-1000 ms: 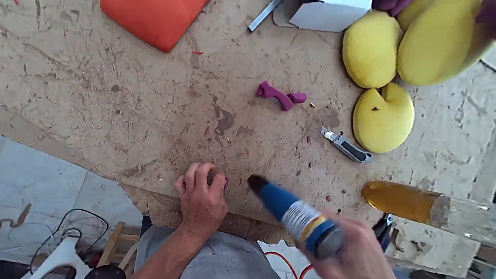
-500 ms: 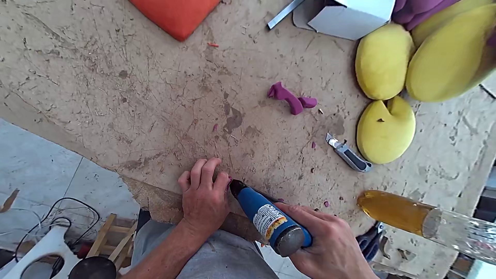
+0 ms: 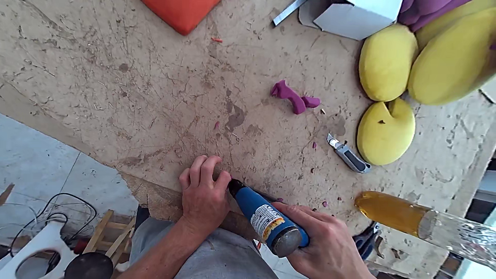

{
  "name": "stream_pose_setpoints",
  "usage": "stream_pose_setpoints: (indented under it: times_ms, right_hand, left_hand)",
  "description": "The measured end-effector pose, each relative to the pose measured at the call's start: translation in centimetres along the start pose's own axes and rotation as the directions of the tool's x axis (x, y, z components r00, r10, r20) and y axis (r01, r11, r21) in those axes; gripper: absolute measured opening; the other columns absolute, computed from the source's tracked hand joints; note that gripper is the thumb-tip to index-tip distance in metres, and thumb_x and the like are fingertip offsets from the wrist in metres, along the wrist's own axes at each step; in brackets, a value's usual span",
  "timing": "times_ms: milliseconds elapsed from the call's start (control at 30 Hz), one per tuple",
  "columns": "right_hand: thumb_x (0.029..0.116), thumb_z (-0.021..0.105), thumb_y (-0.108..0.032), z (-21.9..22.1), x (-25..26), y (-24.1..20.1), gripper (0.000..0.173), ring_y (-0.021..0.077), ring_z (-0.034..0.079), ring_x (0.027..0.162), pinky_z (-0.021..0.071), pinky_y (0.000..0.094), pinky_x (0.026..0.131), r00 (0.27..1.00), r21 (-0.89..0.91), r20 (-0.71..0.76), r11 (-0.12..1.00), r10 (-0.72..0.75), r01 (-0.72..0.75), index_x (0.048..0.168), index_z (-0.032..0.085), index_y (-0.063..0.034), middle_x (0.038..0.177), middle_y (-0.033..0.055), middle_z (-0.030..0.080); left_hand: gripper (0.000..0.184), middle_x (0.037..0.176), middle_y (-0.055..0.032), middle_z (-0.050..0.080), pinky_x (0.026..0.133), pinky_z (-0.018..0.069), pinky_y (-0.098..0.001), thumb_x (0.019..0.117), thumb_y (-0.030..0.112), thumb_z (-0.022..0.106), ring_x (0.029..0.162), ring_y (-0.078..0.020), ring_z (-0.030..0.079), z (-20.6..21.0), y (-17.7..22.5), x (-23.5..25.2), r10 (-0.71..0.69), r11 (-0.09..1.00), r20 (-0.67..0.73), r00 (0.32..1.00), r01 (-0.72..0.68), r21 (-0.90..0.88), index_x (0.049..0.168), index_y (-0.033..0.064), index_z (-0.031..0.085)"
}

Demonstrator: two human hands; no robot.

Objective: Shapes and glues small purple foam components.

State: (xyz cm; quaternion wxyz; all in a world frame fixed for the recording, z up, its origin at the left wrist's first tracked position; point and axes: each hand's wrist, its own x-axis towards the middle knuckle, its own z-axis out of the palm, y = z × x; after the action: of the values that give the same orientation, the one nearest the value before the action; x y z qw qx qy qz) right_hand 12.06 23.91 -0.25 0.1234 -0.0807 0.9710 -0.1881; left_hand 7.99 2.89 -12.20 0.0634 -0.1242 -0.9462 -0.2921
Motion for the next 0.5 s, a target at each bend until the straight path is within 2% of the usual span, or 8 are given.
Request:
stream_pose_setpoints:
  times_ms: [167,367,500]
  right_hand:
    - [0.0824,0.06,-0.047,0.3,0.0,-0.6,0.039,0.009,0.07,0.071,0.0536,0.0327,0.053,1.0,-0.029,0.01,0.999,0.015,-0.015,0.106,0.077,-0.021,0.084,-0.003,0.075]
    - [0.0849,0.063,-0.044,-0.9,-0.4,-1.4,0.04,0.0105,0.072,0.076,0.0565,0.0319,0.061,0.996,0.046,0.048,0.996,0.072,-0.075,0.109,0.076,-0.0145,0.088,0.0026,0.077]
    - [0.0848,0.062,-0.046,-0.7,-0.3,-1.3,0.038,0.0067,0.071,0.075,0.0558,0.0298,0.058,0.997,0.038,0.032,0.997,0.07,-0.071,0.107,0.076,-0.0185,0.086,-0.0013,0.076]
  left_hand:
    - [0.006,0.133,-0.0075,0.061,0.1,0.0376,-0.0508,0.0916,0.022,0.062,0.133,-0.0312,0.048,-0.3,0.0,0.2,0.013,1.0,0.024,1.0,-0.013,0.015,0.089,0.0215,0.068]
    - [0.007,0.133,-0.0071,0.062,0.1,0.0367,-0.0489,0.0899,0.025,0.062,0.133,-0.0295,0.048,-0.2,0.0,0.2,0.019,0.999,0.016,1.0,-0.019,0.031,0.089,0.0229,0.068]
    - [0.007,0.133,-0.0071,0.061,0.1,0.0368,-0.0497,0.0922,0.024,0.06,0.134,-0.0304,0.048,-0.2,0.1,0.2,0.014,1.0,0.028,0.999,-0.015,0.021,0.089,0.0221,0.067]
